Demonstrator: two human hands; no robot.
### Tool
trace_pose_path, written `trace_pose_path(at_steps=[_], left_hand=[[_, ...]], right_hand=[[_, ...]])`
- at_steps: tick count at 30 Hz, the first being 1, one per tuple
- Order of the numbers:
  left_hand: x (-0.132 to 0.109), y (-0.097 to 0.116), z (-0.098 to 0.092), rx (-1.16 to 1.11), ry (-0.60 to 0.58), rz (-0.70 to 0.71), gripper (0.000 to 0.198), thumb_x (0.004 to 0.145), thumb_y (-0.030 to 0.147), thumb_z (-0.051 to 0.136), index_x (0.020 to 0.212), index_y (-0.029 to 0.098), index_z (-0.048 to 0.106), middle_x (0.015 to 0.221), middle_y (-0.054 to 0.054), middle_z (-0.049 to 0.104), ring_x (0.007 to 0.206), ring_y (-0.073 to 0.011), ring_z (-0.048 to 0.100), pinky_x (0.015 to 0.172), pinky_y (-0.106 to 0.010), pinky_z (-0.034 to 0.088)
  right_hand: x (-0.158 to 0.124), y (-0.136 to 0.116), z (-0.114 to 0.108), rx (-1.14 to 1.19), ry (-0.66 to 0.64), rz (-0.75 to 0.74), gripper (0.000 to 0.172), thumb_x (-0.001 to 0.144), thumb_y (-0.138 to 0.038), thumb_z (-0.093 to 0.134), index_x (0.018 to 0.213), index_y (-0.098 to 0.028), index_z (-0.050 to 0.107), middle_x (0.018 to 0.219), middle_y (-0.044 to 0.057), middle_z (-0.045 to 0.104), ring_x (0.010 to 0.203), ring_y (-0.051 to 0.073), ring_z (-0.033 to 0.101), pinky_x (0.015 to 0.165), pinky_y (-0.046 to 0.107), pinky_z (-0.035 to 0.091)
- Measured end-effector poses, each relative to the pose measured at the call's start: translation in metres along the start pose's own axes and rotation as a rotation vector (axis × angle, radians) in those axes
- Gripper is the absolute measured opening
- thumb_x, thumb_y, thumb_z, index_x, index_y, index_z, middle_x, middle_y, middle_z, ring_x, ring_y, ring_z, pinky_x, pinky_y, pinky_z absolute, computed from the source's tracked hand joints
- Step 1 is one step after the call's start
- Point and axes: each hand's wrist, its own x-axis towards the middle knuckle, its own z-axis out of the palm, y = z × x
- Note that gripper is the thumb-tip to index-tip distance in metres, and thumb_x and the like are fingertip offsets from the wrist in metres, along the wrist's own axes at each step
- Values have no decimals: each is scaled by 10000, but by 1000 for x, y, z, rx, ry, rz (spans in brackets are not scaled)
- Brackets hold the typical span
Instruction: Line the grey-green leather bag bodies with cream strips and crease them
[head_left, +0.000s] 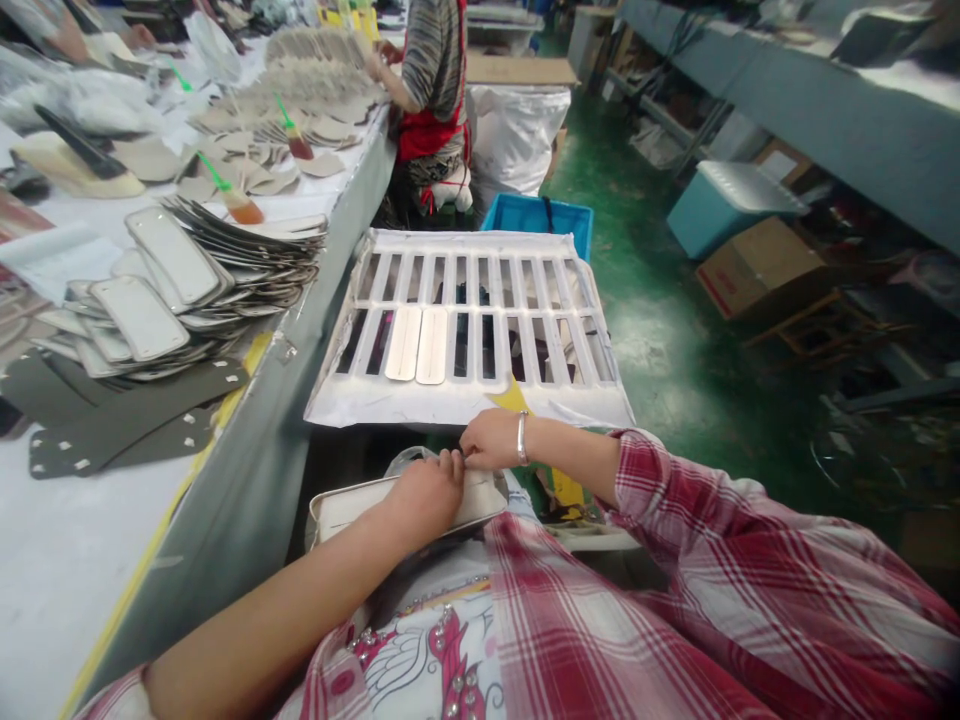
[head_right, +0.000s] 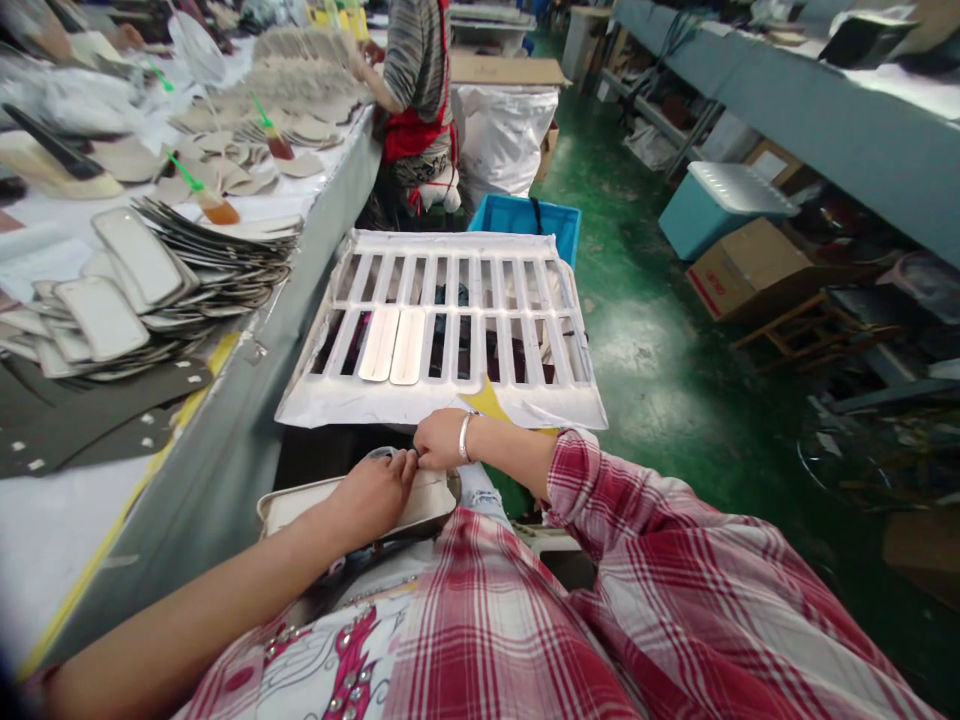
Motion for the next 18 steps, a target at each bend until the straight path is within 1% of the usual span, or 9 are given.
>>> trace_pose_path(at_steps=[2,4,6,9,11,12,14,16,18], left_hand=[[0,-2,-3,-11,-2,-13,498,780,75,320,1250,-87,352,1052,-314,534,841,-326,588,652,-440,465],[-5,-13,-5,-83,9,-4,510,777,90,335,1265,-55,359,1119,-296,525,878,-326,586,694,-441,465],[-16,-34,-7,-250,5,18,482,792,122,354,1263,40,411,1172,-214,541,953,-292,579,778,-399,458],[-43,-70,-6,-550,-8,26,402,841,195,349,1215,202,496,1188,-62,576,1040,-214,557,890,-313,415],[-59,-86,0,-635,7,3,401,844,209,358,1219,247,496,1230,-15,548,1101,-193,521,950,-296,373],[-64,-90,4,-630,13,-2,417,837,197,366,1234,245,482,1258,-15,525,1127,-191,502,972,-297,354],[-70,-92,13,-571,22,10,449,824,158,364,1260,211,456,1290,-44,491,1151,-197,482,990,-304,340],[-70,-87,20,-482,37,39,466,819,126,353,1276,179,433,1306,-83,469,1139,-211,493,970,-318,368],[-68,-81,25,-388,46,61,483,818,102,346,1295,163,395,1323,-114,444,1133,-224,496,941,-336,399]], right_hand=[[7,3,-3,39,-46,-9,204,766,-315,545,764,-172,690,750,57,662,703,200,587,553,254,367],[11,6,-4,98,-66,-16,185,764,-317,574,777,-169,684,750,41,658,699,177,579,554,237,364],[13,10,-3,177,-71,-6,174,765,-305,595,811,-160,678,764,31,655,698,158,574,571,222,374],[15,17,4,350,-66,-7,194,761,-265,607,896,-139,669,814,29,657,721,147,580,625,215,408],[18,20,10,509,-67,-22,241,768,-250,597,972,-136,657,882,32,660,764,146,590,685,218,432],[20,20,13,592,-73,-34,282,774,-251,590,1030,-140,639,934,33,655,796,147,594,720,220,439],[26,19,19,704,-84,-72,366,787,-260,579,1136,-151,589,1052,38,627,888,154,589,797,226,434],[33,15,23,734,-92,-135,407,803,-270,567,1191,-150,552,1143,47,585,995,160,556,878,225,399],[40,11,25,726,-105,-164,382,828,-290,539,1185,-154,561,1173,45,568,1062,156,522,931,213,357]])
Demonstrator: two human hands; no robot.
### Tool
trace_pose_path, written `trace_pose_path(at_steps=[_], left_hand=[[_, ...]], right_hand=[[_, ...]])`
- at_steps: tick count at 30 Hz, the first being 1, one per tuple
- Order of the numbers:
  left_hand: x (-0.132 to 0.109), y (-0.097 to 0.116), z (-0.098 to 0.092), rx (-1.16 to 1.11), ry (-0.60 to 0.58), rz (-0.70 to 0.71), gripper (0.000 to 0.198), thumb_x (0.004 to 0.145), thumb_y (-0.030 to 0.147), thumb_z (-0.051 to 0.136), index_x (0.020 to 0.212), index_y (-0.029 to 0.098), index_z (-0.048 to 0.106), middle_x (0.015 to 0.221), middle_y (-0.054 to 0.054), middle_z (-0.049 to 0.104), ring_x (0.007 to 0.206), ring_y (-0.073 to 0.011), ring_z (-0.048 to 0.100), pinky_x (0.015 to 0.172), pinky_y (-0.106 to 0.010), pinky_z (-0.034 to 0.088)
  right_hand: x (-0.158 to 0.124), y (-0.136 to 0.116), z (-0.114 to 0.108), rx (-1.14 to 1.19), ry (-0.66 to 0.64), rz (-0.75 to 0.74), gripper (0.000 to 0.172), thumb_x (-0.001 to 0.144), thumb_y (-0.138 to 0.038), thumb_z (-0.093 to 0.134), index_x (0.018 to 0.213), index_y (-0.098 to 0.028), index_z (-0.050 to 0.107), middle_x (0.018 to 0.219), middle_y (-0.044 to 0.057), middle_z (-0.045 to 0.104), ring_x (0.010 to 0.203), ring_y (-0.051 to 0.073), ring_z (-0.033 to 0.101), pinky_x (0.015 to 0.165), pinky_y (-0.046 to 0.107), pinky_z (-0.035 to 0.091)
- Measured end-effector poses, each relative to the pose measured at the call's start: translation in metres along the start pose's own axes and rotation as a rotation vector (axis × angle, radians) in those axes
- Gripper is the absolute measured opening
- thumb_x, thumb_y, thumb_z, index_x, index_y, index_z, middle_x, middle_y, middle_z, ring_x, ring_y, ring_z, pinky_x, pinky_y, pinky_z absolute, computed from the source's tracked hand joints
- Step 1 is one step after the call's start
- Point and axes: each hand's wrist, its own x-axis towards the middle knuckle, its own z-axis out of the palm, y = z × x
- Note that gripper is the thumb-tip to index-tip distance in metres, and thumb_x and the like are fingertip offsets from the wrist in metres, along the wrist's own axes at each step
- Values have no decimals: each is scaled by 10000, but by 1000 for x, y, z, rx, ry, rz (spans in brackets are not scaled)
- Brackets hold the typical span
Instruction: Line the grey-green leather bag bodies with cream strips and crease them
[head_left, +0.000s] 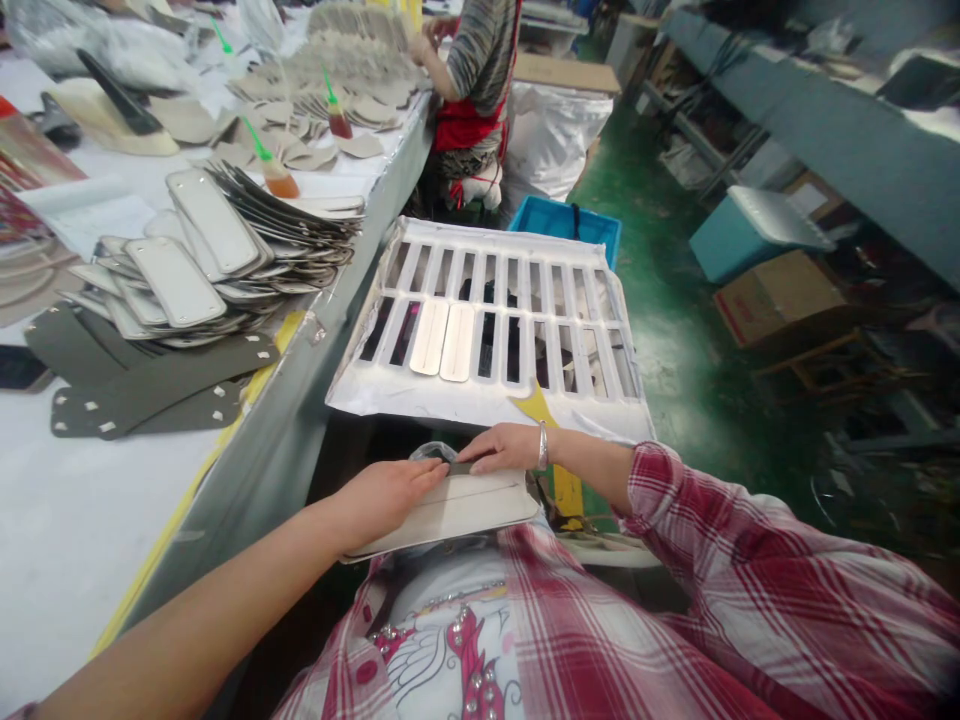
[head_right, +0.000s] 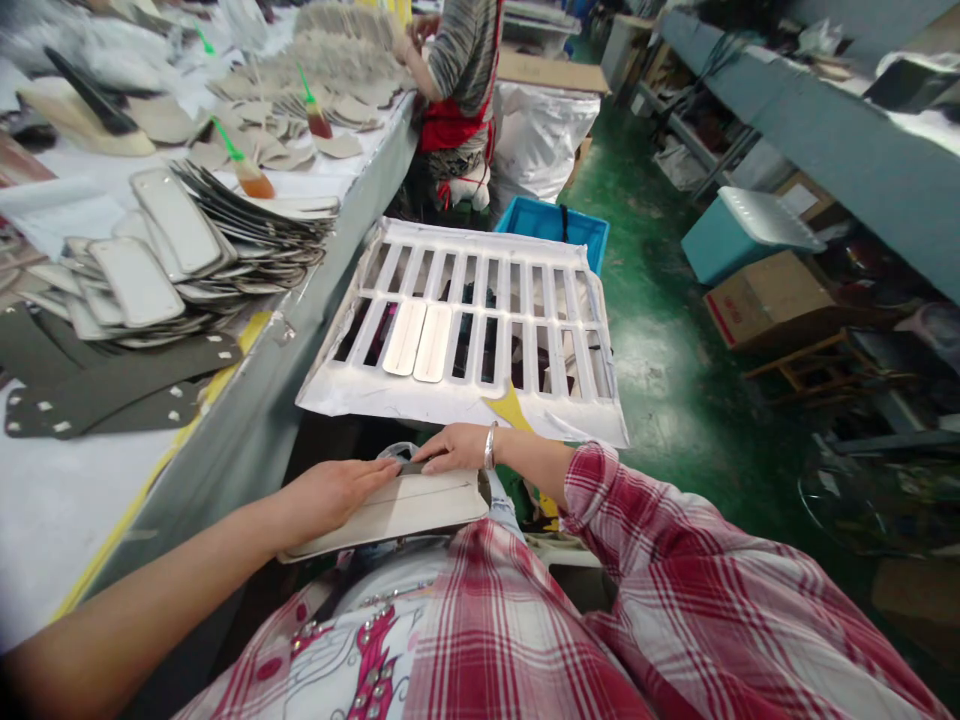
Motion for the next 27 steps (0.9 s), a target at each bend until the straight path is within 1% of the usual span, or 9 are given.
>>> trace_pose_path(at_steps=[2,4,7,10,13,15,19,22,27], left_hand=[[1,2,2,77,-14,17,494,818,88,344,1309,143,359,1343,-145,408,1158,-235,473,933,-357,407],[0,0,-1,53,-12,17,494,819,87,350,1311,135,353,1355,-157,387,1187,-241,442,954,-376,388],[-11,-15,-14,-162,1,-2,455,827,131,387,1271,219,435,1302,-70,476,1130,-216,501,952,-329,390],[-31,-34,-25,-369,8,-39,379,851,222,405,1203,310,517,1180,36,584,1041,-176,565,902,-256,423],[-48,-45,-22,-473,79,-91,359,844,246,426,1179,283,549,1192,23,576,1074,-181,546,948,-276,391],[-53,-45,-14,-425,105,-95,373,829,210,439,1184,252,546,1243,-10,535,1111,-188,519,985,-300,357],[-55,-39,-2,-160,55,-65,489,803,98,410,1276,221,432,1332,-61,440,1165,-188,468,990,-320,354],[-57,-37,-2,-15,25,-39,511,805,79,397,1301,201,377,1351,-88,413,1176,-197,453,977,-335,364],[-58,-37,-6,135,-22,22,490,817,101,391,1302,163,363,1358,-115,397,1133,-223,491,933,-345,403]], right_hand=[[7,-2,2,10,-20,12,364,851,-306,510,1186,-175,563,1188,32,559,1087,148,508,951,202,337],[14,-5,3,18,-35,15,350,864,-310,493,1184,-189,566,1196,23,554,1087,150,508,953,208,338],[20,-10,1,49,-78,-4,336,876,-315,476,1175,-196,573,1146,12,586,1034,163,536,918,230,368],[23,-14,0,101,-116,7,344,880,-340,469,1183,-209,566,1107,-2,605,1009,169,545,894,241,382],[26,-19,-2,81,-129,-3,353,891,-342,445,1196,-202,554,1153,7,579,1038,172,527,910,245,367],[30,-23,-2,45,-141,-2,357,903,-338,418,1207,-199,543,1169,14,569,1039,174,526,910,252,367],[38,-33,1,-10,-164,-14,366,916,-326,388,1245,-217,503,1193,8,553,1047,180,521,920,274,363],[45,-39,4,-60,-165,-37,387,926,-329,360,1276,-204,467,1212,23,537,1066,182,510,931,282,358],[61,-50,15,-135,-132,-37,401,939,-302,319,1299,-169,433,1246,62,508,1107,181,487,963,302,339]])
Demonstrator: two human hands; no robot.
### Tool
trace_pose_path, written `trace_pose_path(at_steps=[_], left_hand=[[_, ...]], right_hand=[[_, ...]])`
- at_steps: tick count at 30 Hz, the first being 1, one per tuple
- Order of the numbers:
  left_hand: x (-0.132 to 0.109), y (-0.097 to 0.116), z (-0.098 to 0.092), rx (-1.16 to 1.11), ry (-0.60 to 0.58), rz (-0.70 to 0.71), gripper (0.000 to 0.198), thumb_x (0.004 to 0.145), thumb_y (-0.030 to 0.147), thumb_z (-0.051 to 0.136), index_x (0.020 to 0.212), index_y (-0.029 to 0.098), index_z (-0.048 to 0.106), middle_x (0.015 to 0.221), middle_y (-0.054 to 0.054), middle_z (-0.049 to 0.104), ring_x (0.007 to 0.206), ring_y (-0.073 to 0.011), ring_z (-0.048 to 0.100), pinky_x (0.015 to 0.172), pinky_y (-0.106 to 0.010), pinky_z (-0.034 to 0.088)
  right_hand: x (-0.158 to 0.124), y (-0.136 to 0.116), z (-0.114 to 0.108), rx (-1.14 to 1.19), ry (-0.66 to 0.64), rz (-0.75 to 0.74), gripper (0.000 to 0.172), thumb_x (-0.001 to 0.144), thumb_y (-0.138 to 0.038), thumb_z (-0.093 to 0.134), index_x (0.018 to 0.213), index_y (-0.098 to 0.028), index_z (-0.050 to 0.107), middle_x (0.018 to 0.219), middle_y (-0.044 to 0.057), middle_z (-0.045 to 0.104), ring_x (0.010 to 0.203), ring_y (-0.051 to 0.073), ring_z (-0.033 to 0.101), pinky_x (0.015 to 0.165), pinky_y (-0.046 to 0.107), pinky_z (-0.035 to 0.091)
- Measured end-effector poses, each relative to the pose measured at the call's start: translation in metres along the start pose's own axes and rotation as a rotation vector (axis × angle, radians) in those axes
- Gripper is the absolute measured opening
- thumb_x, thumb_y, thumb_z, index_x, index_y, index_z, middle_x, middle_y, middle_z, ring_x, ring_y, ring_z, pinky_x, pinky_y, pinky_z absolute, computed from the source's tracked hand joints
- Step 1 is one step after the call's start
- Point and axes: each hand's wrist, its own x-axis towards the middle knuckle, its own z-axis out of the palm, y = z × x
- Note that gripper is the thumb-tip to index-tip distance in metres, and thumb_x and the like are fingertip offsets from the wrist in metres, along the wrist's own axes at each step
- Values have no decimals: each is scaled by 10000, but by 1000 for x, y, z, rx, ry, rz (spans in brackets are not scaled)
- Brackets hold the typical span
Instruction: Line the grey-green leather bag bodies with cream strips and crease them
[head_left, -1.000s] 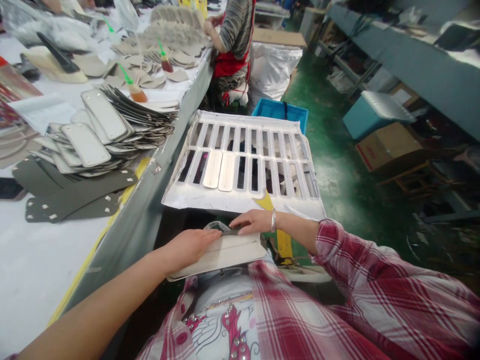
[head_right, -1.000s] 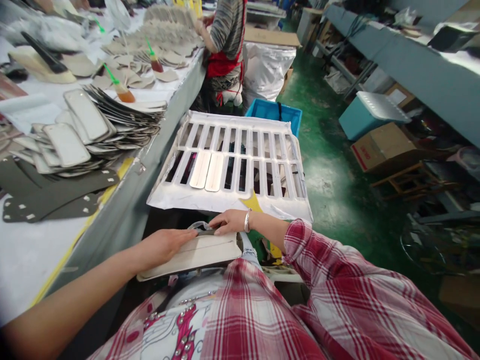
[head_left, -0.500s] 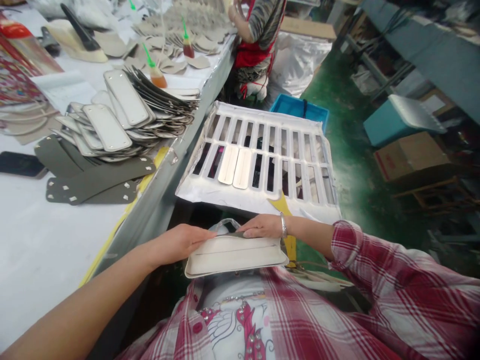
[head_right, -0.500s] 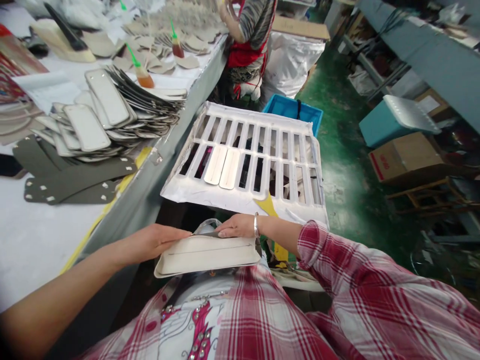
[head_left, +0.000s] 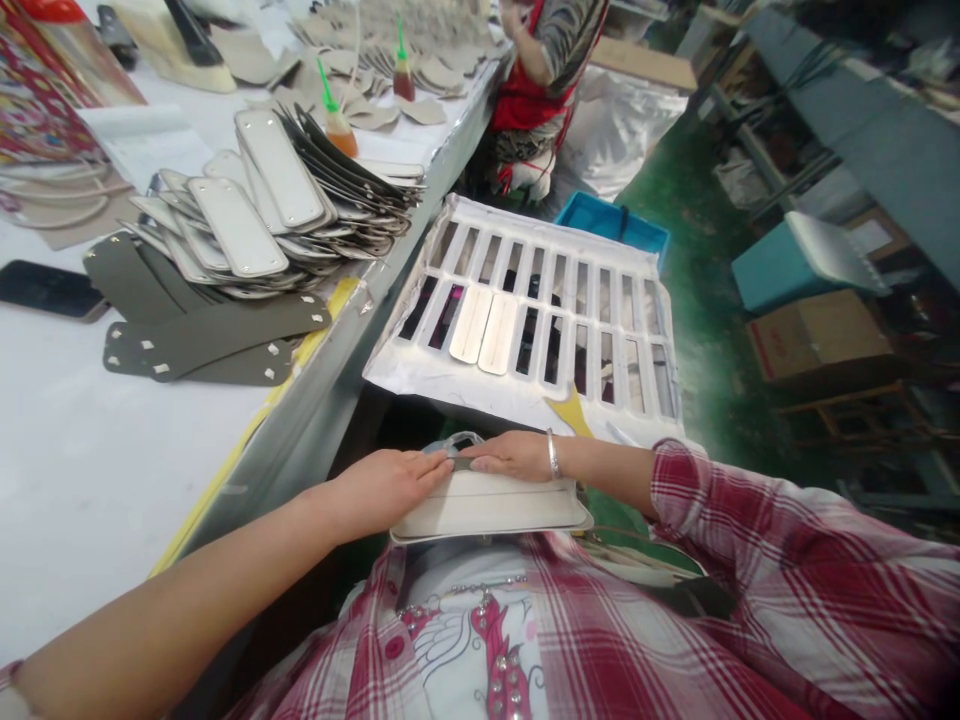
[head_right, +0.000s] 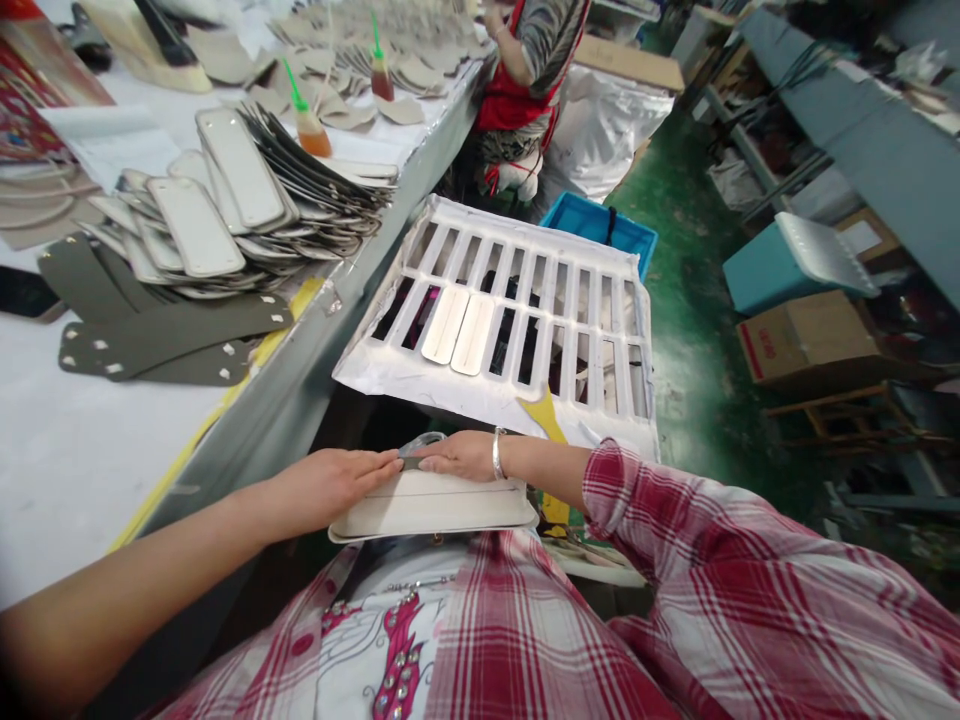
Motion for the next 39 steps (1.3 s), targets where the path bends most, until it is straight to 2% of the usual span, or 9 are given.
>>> trace_pose_path(at_steps=[5,11,18,23,27,30,33,37,39], left_hand=[[-4,-7,-2,39,37,67,496,826,116,394,1318,149,339,1364,-109,388,1122,-213,504,906,-339,437],[-20,-22,-5,-148,131,55,343,902,211,329,1181,173,525,1233,-35,546,1088,-122,531,968,-225,389],[-25,-5,-9,-75,122,-31,386,847,140,393,1221,164,486,1261,-77,517,1037,-174,566,910,-298,458],[-21,7,-8,-11,112,-95,423,812,93,421,1228,141,485,1282,-115,489,1091,-194,530,930,-323,446],[-17,12,-9,57,84,-107,425,800,77,414,1211,134,508,1288,-109,484,1112,-194,513,961,-335,419],[-14,17,-15,123,71,-127,419,781,78,423,1178,142,542,1266,-91,510,1134,-213,492,982,-365,393],[-8,27,-19,164,94,-172,360,772,104,437,1084,157,608,1230,-66,546,1163,-243,459,997,-401,367],[7,48,-12,104,235,-189,331,829,187,399,1099,155,587,1247,-71,526,1150,-211,459,1003,-371,354],[17,56,-7,41,271,-215,346,831,207,403,1132,140,559,1240,-85,528,1127,-199,474,993,-354,361]], right_hand=[[20,-12,4,-67,-2,0,404,940,-303,321,1276,-128,460,1248,110,500,1124,198,480,962,312,346],[34,-17,4,-27,-20,-73,369,945,-265,321,1250,-148,492,1199,83,545,1080,175,515,950,284,362],[53,-22,6,-43,-51,-85,365,921,-318,405,1227,-154,517,1208,96,537,1032,204,544,921,318,398],[13,2,-4,-21,-46,-131,385,941,-264,352,1303,-160,427,1270,68,486,1117,169,487,977,280,346],[-34,32,-7,54,-33,-59,411,945,-304,314,1314,-150,410,1293,56,462,1164,166,447,1000,283,328],[-50,41,-6,29,6,23,397,932,-312,345,1286,-169,454,1284,53,471,1158,179,455,1000,307,335],[-60,40,1,-94,159,88,377,877,-299,465,1232,-181,516,1257,66,499,1142,204,470,999,342,342],[-94,32,28,-189,664,42,341,879,-288,449,1196,-195,530,1182,66,547,1089,189,498,969,369,374],[-115,27,48,-221,863,51,322,886,-279,427,1176,-187,534,1132,71,567,1050,183,513,942,370,396]])
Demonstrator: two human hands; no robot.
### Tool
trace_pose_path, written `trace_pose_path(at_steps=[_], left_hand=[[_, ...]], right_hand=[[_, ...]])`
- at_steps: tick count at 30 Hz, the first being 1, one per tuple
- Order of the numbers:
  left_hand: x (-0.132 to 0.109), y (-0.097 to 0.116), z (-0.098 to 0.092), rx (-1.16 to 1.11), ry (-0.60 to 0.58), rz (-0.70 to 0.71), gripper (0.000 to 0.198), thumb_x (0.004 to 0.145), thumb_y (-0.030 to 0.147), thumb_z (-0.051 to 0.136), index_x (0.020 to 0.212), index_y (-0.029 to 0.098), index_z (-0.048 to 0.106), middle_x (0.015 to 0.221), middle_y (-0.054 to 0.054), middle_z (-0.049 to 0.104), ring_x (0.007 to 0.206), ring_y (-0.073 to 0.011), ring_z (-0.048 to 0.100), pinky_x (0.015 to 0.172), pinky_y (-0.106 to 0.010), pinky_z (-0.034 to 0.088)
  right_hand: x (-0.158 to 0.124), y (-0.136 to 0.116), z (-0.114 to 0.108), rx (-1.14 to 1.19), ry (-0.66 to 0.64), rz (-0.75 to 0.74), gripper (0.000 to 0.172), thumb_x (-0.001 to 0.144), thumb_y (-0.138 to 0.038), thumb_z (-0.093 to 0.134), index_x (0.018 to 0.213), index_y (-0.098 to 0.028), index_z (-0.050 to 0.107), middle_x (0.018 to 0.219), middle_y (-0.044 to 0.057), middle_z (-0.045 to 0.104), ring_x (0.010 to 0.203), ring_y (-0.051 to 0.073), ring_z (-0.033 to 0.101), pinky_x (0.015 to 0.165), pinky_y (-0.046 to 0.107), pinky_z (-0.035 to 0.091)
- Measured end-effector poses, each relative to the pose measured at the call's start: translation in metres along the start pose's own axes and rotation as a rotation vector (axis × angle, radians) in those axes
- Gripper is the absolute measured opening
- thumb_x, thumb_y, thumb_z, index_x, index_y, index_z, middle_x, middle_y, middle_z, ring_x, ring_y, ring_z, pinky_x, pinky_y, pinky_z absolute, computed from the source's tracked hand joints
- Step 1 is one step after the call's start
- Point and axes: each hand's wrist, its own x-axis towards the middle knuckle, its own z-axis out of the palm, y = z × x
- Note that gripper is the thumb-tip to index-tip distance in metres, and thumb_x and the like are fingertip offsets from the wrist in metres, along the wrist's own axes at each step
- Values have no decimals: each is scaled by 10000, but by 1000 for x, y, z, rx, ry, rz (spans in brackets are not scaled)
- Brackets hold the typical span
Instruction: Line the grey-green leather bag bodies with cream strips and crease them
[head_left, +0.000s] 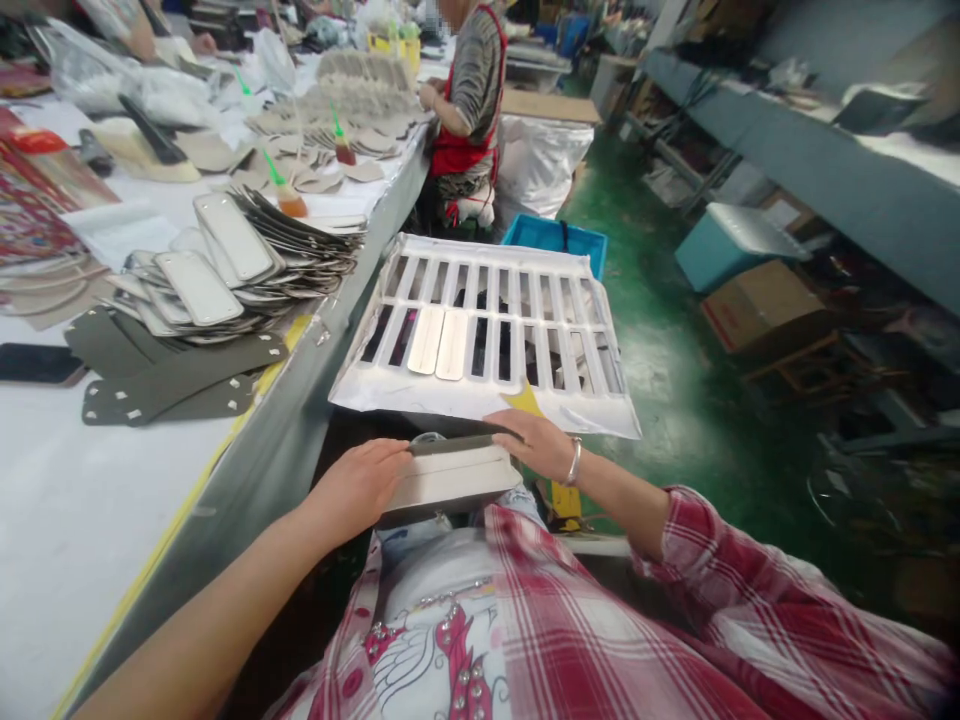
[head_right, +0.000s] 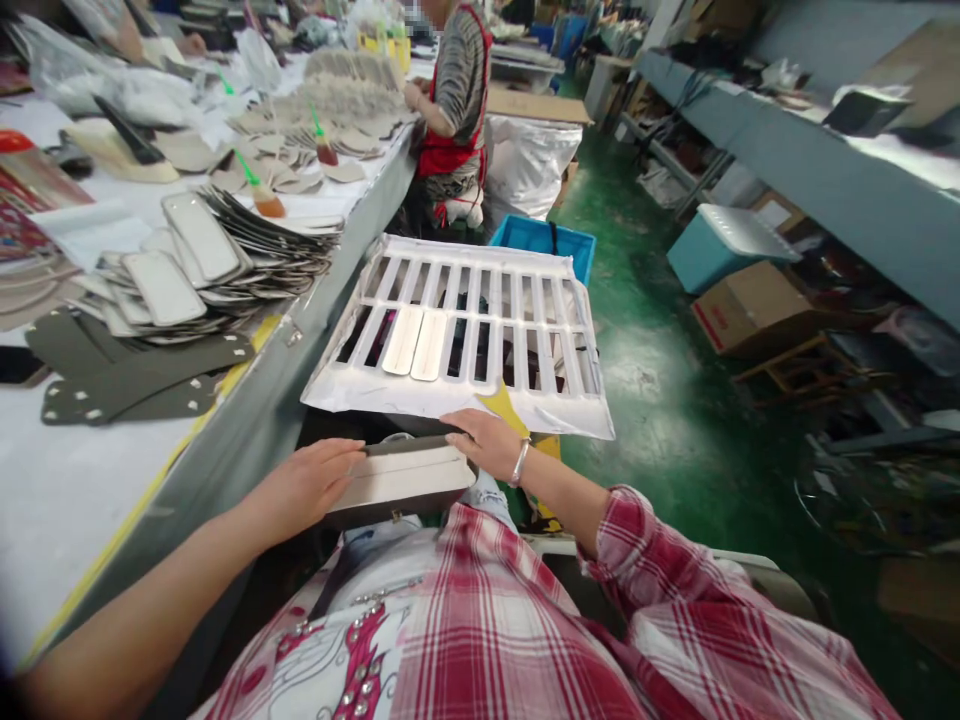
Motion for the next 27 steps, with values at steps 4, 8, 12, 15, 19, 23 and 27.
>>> trace_pose_path(at_steps=[4,8,12,15,19,23,27], left_hand=[[16,1,6,-90,-52,-137,405,818,276,438,1187,131,521,1240,-98,528,1130,-214,480,990,-343,349],[23,-10,0,-223,-184,-229,449,802,412,463,1168,169,555,1183,-71,580,1067,-213,535,932,-292,387],[18,-6,-7,-290,-176,-170,375,817,400,448,1102,212,603,1090,-33,635,980,-195,580,853,-263,425],[11,1,-4,-239,-124,-166,355,838,358,416,1106,211,597,1078,-46,639,955,-209,593,827,-293,441],[7,3,3,-186,-98,-173,337,830,304,424,1107,206,590,1093,-60,630,965,-222,590,826,-320,450],[5,-8,5,-262,-65,-230,358,812,344,468,1119,205,589,1098,-48,630,979,-218,584,856,-311,440],[-1,-32,2,-501,-102,-271,361,802,351,483,1110,205,601,1088,-8,639,964,-178,591,863,-252,436]], right_hand=[[-39,-10,2,-60,200,-21,267,875,-252,446,1099,-178,572,1072,76,589,1018,180,517,914,355,412],[-36,-17,10,-170,203,-97,225,859,-230,478,1038,-164,598,1065,77,595,1002,192,520,944,393,370],[-1,-33,18,-297,50,-117,242,826,-236,548,1053,-165,595,1109,86,581,1032,217,510,979,436,304],[31,-46,27,-288,-161,-168,276,827,-251,558,1084,-154,586,1106,93,582,1033,216,514,928,384,360],[62,-56,39,-218,-419,-185,317,841,-251,540,1135,-133,570,1089,100,586,995,208,542,868,324,418],[76,-53,43,-197,-496,-209,338,839,-250,543,1147,-115,570,1067,110,596,964,217,554,853,324,430],[79,-44,41,-162,-463,-272,299,878,-258,478,1132,-136,577,1034,90,604,940,184,556,833,296,436]])
